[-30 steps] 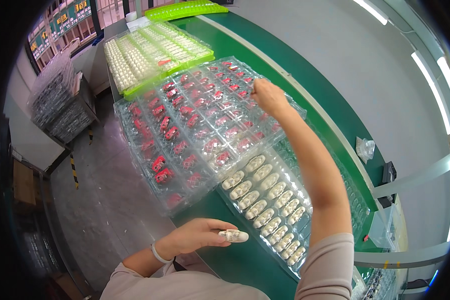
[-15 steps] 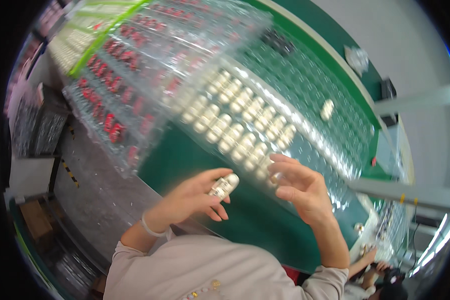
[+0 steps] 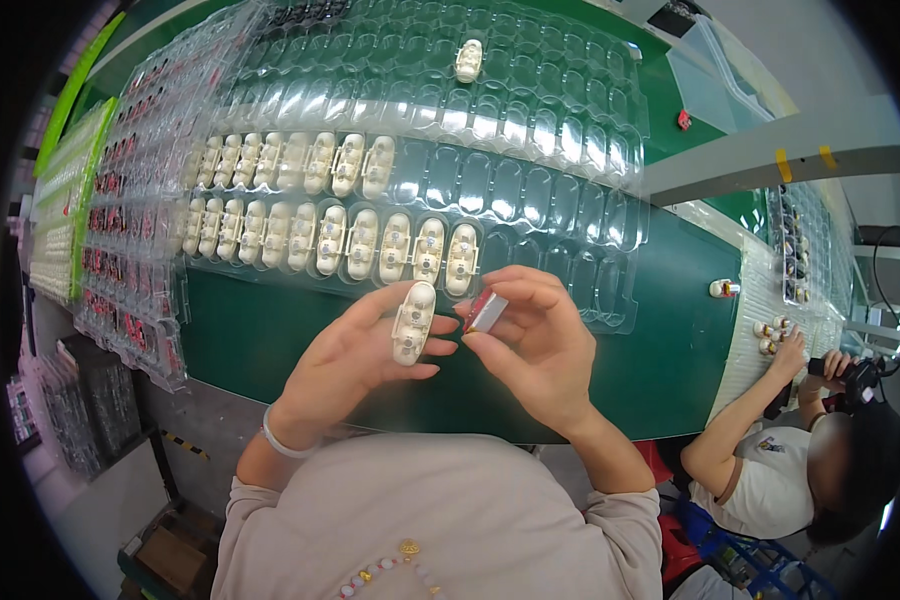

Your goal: The person inserts small cylindrical batteries into white plastic electronic casings. They pick up a casing, insert the batteries, and place the unit into a clear plastic tray. The process is repeated continuously for multiple units on a green workbench.

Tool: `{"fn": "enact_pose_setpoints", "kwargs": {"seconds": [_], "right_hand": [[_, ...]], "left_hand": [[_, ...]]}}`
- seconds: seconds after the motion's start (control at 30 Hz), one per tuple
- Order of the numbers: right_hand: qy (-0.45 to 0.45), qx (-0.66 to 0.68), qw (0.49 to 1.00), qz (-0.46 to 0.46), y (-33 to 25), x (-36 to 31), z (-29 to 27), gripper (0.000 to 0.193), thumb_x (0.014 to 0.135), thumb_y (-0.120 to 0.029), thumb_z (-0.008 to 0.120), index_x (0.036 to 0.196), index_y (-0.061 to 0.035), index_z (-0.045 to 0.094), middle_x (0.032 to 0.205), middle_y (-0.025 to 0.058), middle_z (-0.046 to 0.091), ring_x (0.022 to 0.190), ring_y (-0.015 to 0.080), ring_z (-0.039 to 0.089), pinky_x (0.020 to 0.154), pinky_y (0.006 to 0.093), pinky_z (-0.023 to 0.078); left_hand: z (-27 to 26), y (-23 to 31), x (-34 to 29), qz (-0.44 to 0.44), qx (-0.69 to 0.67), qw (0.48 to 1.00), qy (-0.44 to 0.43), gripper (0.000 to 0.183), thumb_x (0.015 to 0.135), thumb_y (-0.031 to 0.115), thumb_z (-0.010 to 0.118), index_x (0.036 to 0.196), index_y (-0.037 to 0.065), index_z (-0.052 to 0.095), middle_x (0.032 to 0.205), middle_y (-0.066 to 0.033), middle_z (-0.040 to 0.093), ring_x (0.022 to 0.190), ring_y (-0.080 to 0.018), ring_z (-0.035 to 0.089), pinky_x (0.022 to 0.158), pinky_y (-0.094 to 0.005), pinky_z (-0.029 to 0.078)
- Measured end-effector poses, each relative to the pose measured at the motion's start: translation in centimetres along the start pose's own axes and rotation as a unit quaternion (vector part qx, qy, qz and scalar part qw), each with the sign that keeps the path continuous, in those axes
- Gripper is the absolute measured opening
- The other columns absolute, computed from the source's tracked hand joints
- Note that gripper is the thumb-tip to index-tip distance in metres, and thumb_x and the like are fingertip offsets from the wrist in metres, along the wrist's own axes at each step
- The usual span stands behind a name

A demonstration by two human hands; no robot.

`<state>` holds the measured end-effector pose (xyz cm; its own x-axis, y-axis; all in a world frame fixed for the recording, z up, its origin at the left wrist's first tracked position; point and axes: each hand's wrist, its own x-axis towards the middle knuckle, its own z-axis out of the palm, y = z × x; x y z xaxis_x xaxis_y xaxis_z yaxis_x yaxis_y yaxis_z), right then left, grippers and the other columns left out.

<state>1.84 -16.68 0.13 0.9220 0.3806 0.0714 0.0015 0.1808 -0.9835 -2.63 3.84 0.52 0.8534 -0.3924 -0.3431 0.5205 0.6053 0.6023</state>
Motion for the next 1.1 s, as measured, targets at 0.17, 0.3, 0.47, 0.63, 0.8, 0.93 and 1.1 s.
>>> {"fn": "enact_pose_setpoints", "kwargs": {"seconds": [0.17, 0.3, 0.47, 0.63, 0.8, 0.93, 1.1], "right_hand": [[0.008, -0.01, 1.0, 0.005, 0.2, -0.8, -0.9, 0.043, 0.074, 0.011, 0.066, 0.113, 0.004, 0.049, 0.119, 0.0156, 0.047, 0.105, 0.0264, 0.058, 0.088, 0.0348, 0.052], [-0.03, -0.163, 0.982, -0.09, -0.4, -0.8, -1.0, 0.044, 0.071, 0.002, 0.072, 0.112, 0.0028, 0.056, 0.113, 0.0174, 0.057, 0.103, 0.0256, 0.059, 0.085, 0.0337, 0.05], [-0.024, -0.249, 0.959, -0.131, 0.1, -0.3, -0.6, 0.05, 0.068, -0.01, 0.077, 0.112, 0.0023, 0.058, 0.113, 0.0179, 0.06, 0.102, 0.0277, 0.059, 0.084, 0.0351, 0.048], [-0.018, -0.295, 0.95, -0.105, 0.1, -0.4, -0.1, 0.048, 0.066, -0.011, 0.078, 0.11, -0.0002, 0.06, 0.108, 0.0144, 0.061, 0.096, 0.0255, 0.06, 0.083, 0.0328, 0.049], [-0.034, -0.326, 0.937, -0.122, -0.3, -0.4, -0.4, 0.05, 0.06, -0.006, 0.081, 0.106, -0.0015, 0.062, 0.105, 0.0123, 0.061, 0.092, 0.0231, 0.06, 0.076, 0.03, 0.051], [-0.064, -0.366, 0.914, -0.161, -1.3, 0.0, -0.6, 0.048, 0.06, -0.007, 0.081, 0.105, -0.0007, 0.063, 0.103, 0.0122, 0.063, 0.092, 0.0246, 0.06, 0.078, 0.0321, 0.05], [-0.054, -0.291, 0.939, -0.172, -1.3, 0.2, -0.5, 0.047, 0.061, -0.011, 0.08, 0.103, 0.0, 0.064, 0.102, 0.0118, 0.064, 0.096, 0.0272, 0.058, 0.083, 0.0354, 0.045]], "left_hand": [[0.5, 0.0, 0.6, -0.013, -0.045, 0.999, 0.001, 0.05, 0.098, 0.021, 0.036, 0.141, -0.001, 0.02, 0.131, -0.0256, 0.043, 0.116, -0.0315, 0.051, 0.094, -0.0386, 0.047], [0.4, 0.0, 0.6, -0.023, -0.063, 0.998, -0.011, 0.048, 0.099, 0.016, 0.036, 0.141, 0.0, 0.019, 0.132, -0.024, 0.042, 0.117, -0.0316, 0.05, 0.095, -0.0379, 0.047], [0.3, -0.5, 0.8, -0.017, -0.089, 0.996, -0.023, 0.049, 0.097, 0.013, 0.04, 0.141, 0.0, 0.021, 0.129, -0.0217, 0.045, 0.116, -0.0294, 0.051, 0.095, -0.0374, 0.048], [-0.2, -1.0, 1.0, -0.012, -0.09, 0.996, -0.022, 0.049, 0.097, 0.013, 0.041, 0.139, -0.001, 0.022, 0.125, -0.0186, 0.049, 0.114, -0.0246, 0.053, 0.095, -0.0365, 0.047], [-0.1, -1.1, 0.7, -0.006, -0.087, 0.996, -0.011, 0.048, 0.097, 0.013, 0.043, 0.138, -0.002, 0.024, 0.125, -0.0183, 0.05, 0.113, -0.0233, 0.054, 0.094, -0.0353, 0.048], [-0.2, -1.1, 0.6, -0.012, -0.081, 0.997, -0.013, 0.047, 0.096, 0.013, 0.043, 0.138, -0.001, 0.026, 0.124, -0.0181, 0.05, 0.112, -0.023, 0.054, 0.093, -0.0338, 0.048], [0.2, -1.3, 0.5, 0.002, -0.105, 0.994, -0.02, 0.047, 0.096, 0.013, 0.044, 0.138, 0.0, 0.025, 0.122, -0.0161, 0.052, 0.109, -0.0219, 0.056, 0.091, -0.0332, 0.049]]}}
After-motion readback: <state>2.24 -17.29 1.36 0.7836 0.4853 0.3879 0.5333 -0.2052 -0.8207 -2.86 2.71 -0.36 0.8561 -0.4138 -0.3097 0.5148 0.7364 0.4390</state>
